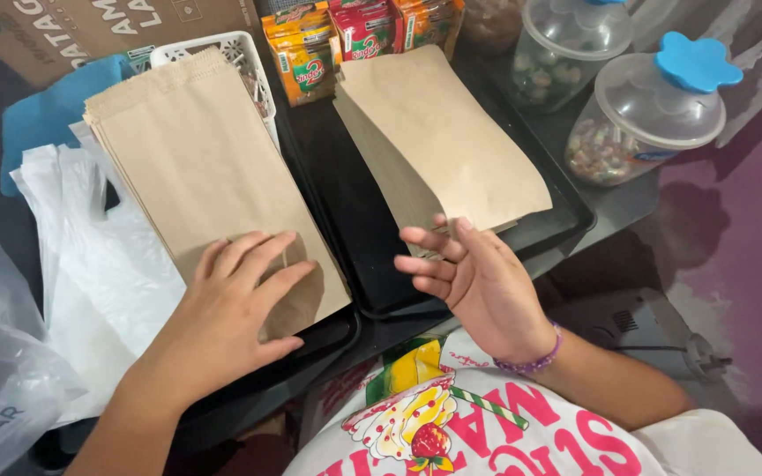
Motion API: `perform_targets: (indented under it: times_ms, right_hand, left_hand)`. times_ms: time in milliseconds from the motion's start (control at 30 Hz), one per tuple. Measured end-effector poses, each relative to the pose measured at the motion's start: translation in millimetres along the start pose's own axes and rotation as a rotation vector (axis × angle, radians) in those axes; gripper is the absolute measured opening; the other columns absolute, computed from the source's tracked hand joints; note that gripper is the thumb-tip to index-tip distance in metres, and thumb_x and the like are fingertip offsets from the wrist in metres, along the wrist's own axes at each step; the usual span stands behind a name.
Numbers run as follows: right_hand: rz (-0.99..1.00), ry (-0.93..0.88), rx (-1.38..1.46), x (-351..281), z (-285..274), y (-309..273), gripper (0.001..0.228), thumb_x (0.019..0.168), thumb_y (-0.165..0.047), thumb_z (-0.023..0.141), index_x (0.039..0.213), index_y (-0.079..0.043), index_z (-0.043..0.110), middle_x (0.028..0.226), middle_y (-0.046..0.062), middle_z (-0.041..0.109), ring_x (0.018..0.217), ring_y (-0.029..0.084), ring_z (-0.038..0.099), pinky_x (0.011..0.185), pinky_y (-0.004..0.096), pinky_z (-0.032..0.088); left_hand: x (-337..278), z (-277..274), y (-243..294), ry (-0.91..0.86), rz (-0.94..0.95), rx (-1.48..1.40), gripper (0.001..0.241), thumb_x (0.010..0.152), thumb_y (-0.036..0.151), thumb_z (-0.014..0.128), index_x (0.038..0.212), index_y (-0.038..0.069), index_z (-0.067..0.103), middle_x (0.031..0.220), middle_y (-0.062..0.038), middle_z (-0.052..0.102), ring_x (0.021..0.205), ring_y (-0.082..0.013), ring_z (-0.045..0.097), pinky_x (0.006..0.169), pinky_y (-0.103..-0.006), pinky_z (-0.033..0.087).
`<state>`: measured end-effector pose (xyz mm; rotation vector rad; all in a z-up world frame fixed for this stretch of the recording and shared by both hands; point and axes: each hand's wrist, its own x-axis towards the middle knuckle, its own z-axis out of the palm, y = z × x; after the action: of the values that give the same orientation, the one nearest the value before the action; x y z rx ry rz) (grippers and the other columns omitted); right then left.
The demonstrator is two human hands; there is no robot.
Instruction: Counting and organizing stacks of brown paper bags on a counter
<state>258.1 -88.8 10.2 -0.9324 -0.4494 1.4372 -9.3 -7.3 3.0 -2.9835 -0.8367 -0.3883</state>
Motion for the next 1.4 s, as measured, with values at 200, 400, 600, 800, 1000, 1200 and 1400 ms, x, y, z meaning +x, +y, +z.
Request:
perform_targets:
  times_ms: [200,400,600,800,1000,1200,1400]
  right_hand:
    - [0.200,0.004,-0.119,12.2,6.2,-7.7,0.052,0.094,-0.045,0.037,0.126,-0.009,0.056,0.105,0.013,0.069,0.079,0.021,0.068,0.057,0.023,0.051]
    - [0.404,-0.201,-0.025,26.7,-1.5,-5.4,0.070,0.092,-0.058,0.030,0.133,-0.007,0.052,0.100,0.010,0.070,0.072,0.020,0.069,0.052,0.024,0.053]
    - [0.325,-0.306,-0.401,8.5,16.1,5.4,0.057,0.090,-0.044,0.039,0.113,0.004,0.060,0.082,0.023,0.070,0.053,0.030,0.066,0.046,0.028,0.049]
    - [-0.801,-0.607,-1.398,8.3,13.9,24.9,0.012,0.089,-0.009,0.060,0.097,-0.005,0.068,0.091,0.005,0.070,0.081,0.017,0.067,0.073,0.026,0.053]
    - [-0.654,-0.517,-1.364,13.0,11.5,26.9,0.012,0.087,-0.009,0.061,0.095,-0.006,0.069,0.087,0.004,0.071,0.077,0.015,0.067,0.069,0.025,0.052]
    - [-0.597,-0.494,-1.337,12.4,13.0,26.0,0.011,0.086,-0.010,0.063,0.094,-0.007,0.070,0.084,0.003,0.070,0.073,0.011,0.065,0.064,0.022,0.050]
    - [-0.564,-0.503,-1.356,11.6,14.7,22.9,0.010,0.085,-0.011,0.064,0.093,-0.009,0.070,0.084,0.002,0.071,0.070,0.010,0.065,0.061,0.022,0.050]
  left_hand:
    - [-2.3,1.6,-5.9,-0.037,0.014,-0.054,0.074,0.062,0.051,0.077,0.124,0.019,0.055,0.141,-0.009,0.041,0.128,-0.0286,0.036,0.103,-0.0454,0.029]
    - [-2.9,3.4,-10.2,-0.058,0.007,-0.128,0.065,0.068,0.045,0.074,0.124,0.018,0.057,0.142,-0.010,0.042,0.129,-0.0298,0.037,0.103,-0.0451,0.028]
    - [-4.5,-0.8,-7.8,0.032,0.024,-0.116,0.050,0.068,0.029,0.070,0.114,0.012,0.062,0.128,-0.006,0.058,0.122,-0.0259,0.048,0.101,-0.0410,0.035]
    - [-5.5,-2.4,-1.1,-0.024,0.030,-0.073,0.065,0.061,0.032,0.076,0.120,0.013,0.057,0.133,-0.009,0.050,0.124,-0.0282,0.042,0.100,-0.0430,0.034]
    - [-5.0,-5.3,-12.2,-0.184,-0.076,-0.399,0.053,0.077,0.030,0.071,0.125,0.014,0.057,0.139,-0.003,0.049,0.134,-0.0243,0.035,0.106,-0.0453,0.024]
    - [-6.7,-2.3,-23.5,-0.242,-0.117,-0.449,0.052,0.083,0.032,0.063,0.130,0.014,0.053,0.144,-0.002,0.043,0.137,-0.0195,0.030,0.110,-0.0435,0.017]
    - [-3.7,4.9,-1.5,-0.021,-0.038,-0.131,0.083,0.054,0.015,0.074,0.131,0.009,0.046,0.134,-0.014,0.042,0.123,-0.0309,0.040,0.101,-0.0424,0.035]
